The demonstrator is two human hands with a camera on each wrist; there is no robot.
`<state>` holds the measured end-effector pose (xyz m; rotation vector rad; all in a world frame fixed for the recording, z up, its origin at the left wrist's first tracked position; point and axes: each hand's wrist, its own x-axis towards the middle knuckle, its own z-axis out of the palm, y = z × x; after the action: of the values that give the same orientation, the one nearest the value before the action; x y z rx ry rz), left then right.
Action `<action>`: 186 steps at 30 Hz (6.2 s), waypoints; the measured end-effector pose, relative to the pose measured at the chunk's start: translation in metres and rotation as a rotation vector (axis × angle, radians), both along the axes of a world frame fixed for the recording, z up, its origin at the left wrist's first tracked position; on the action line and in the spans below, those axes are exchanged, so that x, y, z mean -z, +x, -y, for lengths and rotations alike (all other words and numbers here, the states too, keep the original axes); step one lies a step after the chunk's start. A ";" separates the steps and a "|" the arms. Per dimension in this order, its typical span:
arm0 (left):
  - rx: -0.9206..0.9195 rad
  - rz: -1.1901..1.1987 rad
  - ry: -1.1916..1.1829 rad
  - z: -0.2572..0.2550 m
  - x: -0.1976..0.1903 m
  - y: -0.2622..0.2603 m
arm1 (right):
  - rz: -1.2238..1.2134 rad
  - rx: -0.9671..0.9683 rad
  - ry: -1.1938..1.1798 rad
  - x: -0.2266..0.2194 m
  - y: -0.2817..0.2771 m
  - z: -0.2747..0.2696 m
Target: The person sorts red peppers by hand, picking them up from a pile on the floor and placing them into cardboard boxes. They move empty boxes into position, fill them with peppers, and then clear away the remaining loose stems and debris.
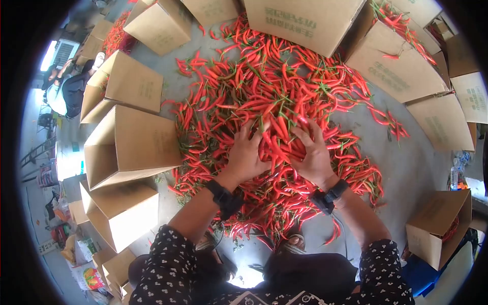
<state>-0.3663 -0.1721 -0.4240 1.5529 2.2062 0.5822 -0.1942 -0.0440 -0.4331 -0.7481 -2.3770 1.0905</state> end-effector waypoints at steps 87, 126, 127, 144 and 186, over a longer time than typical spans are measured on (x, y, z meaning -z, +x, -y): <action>0.345 -0.249 -0.091 0.163 0.014 0.076 | 0.521 -0.251 0.269 0.025 0.110 0.147; 0.244 0.060 -0.118 0.099 0.019 0.054 | 0.219 -0.269 0.296 0.018 0.048 0.108; 0.229 0.054 -0.092 0.099 0.019 0.055 | 0.231 -0.256 0.309 0.020 0.047 0.110; 0.071 -0.286 0.617 0.122 -0.219 -0.116 | -0.327 -0.294 0.681 -0.237 -0.145 0.105; 0.214 0.040 0.319 -0.008 -0.210 -0.024 | 0.336 0.315 -0.233 -0.257 0.206 -0.022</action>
<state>-0.3907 -0.1638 -0.2140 1.8873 1.9540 0.9218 0.0118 -0.0215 -0.1761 -1.4346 -2.3005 1.1897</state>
